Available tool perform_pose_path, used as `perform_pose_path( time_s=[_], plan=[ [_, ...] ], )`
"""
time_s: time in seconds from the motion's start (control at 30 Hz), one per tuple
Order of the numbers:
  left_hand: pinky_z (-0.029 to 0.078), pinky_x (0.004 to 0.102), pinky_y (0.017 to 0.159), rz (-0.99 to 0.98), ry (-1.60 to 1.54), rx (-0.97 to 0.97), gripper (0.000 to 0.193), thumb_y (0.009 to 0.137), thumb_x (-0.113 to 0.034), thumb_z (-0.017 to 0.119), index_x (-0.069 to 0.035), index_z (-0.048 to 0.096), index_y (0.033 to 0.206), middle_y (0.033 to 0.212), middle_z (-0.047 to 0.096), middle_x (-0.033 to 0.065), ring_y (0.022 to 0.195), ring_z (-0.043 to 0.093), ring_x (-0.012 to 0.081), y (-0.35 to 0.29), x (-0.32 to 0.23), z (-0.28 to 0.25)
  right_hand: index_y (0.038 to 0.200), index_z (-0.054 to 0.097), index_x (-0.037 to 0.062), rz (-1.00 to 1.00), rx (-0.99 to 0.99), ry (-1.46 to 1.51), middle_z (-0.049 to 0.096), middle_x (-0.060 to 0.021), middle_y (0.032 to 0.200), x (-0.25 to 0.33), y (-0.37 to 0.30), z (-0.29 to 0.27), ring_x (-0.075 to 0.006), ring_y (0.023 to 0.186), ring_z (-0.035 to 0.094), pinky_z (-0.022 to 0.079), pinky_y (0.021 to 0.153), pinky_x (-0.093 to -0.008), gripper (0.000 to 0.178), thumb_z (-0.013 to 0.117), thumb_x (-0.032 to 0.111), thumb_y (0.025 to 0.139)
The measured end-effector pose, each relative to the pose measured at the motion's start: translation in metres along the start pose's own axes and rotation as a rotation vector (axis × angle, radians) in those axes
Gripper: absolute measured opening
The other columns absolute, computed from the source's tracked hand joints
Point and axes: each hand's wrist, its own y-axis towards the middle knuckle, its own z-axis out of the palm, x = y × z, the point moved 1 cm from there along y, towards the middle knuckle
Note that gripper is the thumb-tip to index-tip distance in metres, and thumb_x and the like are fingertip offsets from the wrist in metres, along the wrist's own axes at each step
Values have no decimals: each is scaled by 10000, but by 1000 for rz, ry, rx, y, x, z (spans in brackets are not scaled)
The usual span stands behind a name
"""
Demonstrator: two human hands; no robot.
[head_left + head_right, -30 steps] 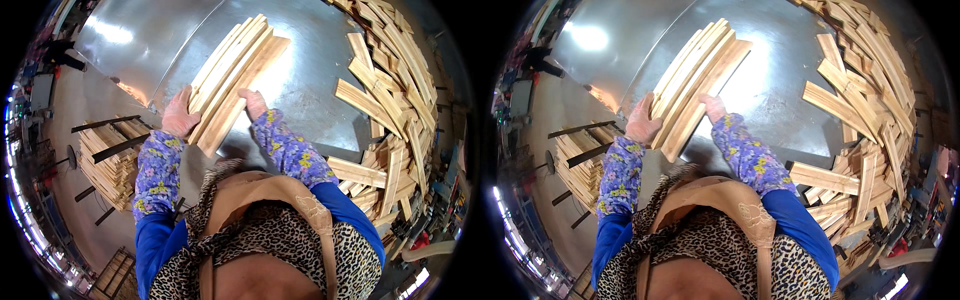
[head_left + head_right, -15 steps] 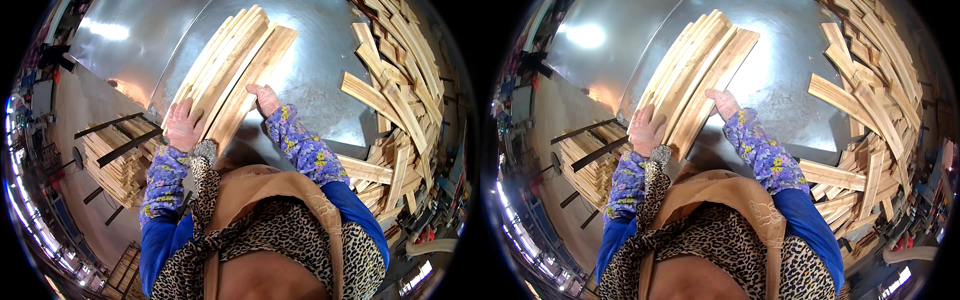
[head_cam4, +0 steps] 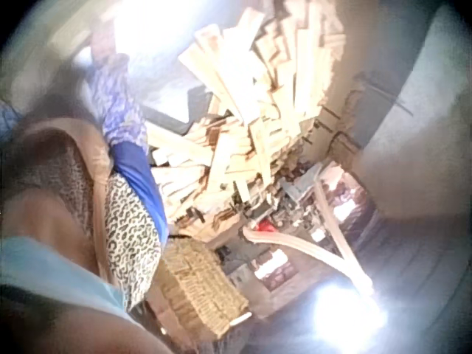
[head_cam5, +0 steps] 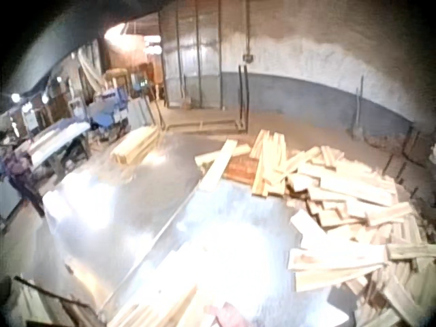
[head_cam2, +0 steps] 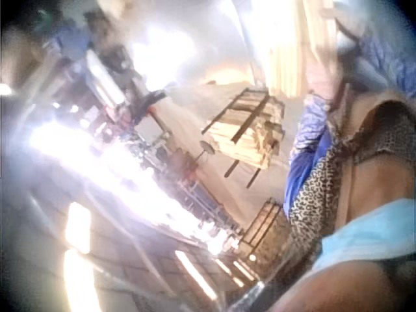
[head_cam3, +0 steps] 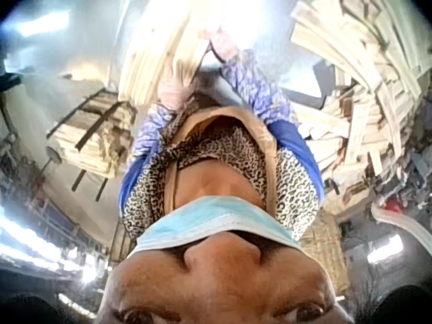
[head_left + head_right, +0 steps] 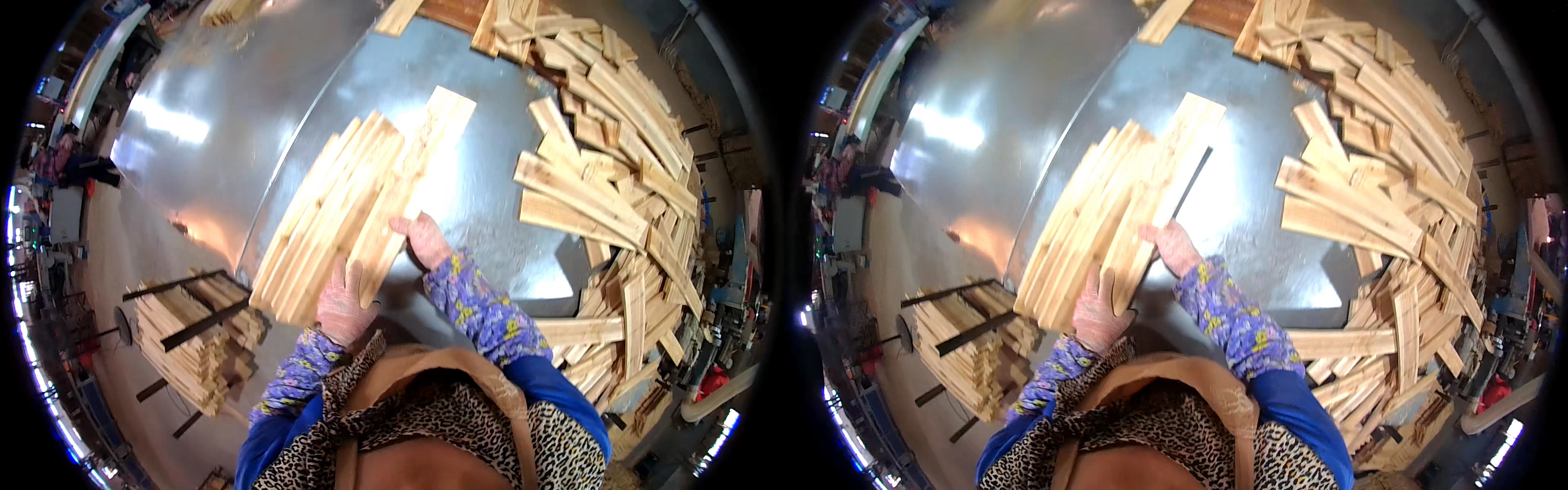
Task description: The person sorts wooden planks on a metal table, picking up pieces from a large pile and arranging them into neat stacks. The person handles the wood by hand, repeatedly moving planks from the disorganized pile to a growing stack on the left side of the table.
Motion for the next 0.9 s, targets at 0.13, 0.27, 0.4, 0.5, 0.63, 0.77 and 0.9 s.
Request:
perform_pose_path(
  time_s=[0.13, 0.27, 0.4, 0.5, 0.63, 0.77, 0.9],
  plan=[
    [506, 542, 1149, 114, -49, -231, 936, 788, -293, 821, -94, 441, 1620, 1567, 490, 296, 1391, 549, 497, 89, -33, -21, 1601, 509, -35, -179, 7, -172, 729, -130, 1320, 73, 9, -55, -235, 1244, 669, 515, 1119, -356, 702, 760, 284, 1028],
    [482, 509, 1194, 111, -154, -265, 837, 831, -303, 780, -79, 506, 1590, 1562, 500, 284, 1411, 549, 460, 278, -82, -92, 1512, 637, 48, -416, -614, -1161, 648, -239, 1498, 173, -22, -192, -436, 1456, 546, 424, 1239, -533, 731, 843, 373, 890],
    [489, 502, 1187, 38, 75, -262, 877, 838, -316, 796, -140, 462, 1629, 1542, 522, 230, 1422, 554, 426, 472, -119, -160, 1588, 542, 55, -94, -901, -1715, 549, -268, 1592, 248, -73, -284, -494, 1519, 441, 354, 1259, -603, 865, 838, 440, 871],
    [500, 509, 1174, -56, 207, -225, 947, 825, -373, 832, -192, 422, 1659, 1560, 515, 214, 1430, 558, 407, 594, -142, -159, 1625, 467, 24, 39, -867, -1813, 506, -311, 1606, 224, -97, -389, -527, 1520, 422, 312, 1270, -631, 871, 716, 521, 955],
    [511, 517, 1166, -148, 231, -213, 1041, 793, -467, 869, -218, 385, 1682, 1547, 549, 206, 1452, 555, 398, 665, -148, -137, 1650, 418, -8, -151, -898, -1951, 394, -337, 1681, 164, -72, -404, -571, 1547, 349, 235, 1302, -642, 893, 641, 564, 1002],
    [541, 461, 1134, -80, 65, -250, 1055, 780, -406, 856, -115, 395, 1682, 1414, 694, 241, 1303, 688, 380, 681, -129, -144, 1661, 411, 4, -134, -858, -1910, 380, -335, 1693, 158, -42, -371, -564, 1554, 338, 224, 1305, -639, 886, 629, 571, 1015],
    [582, 400, 1018, 4, -436, -256, 969, 793, -332, 849, -66, 473, 1645, 1286, 751, 225, 1148, 749, 318, 672, -69, -155, 1668, 405, 13, -212, -868, -1903, 380, -332, 1696, 158, -45, -374, -563, 1542, 353, 242, 1296, -638, 890, 642, 566, 1012]
  ],
)
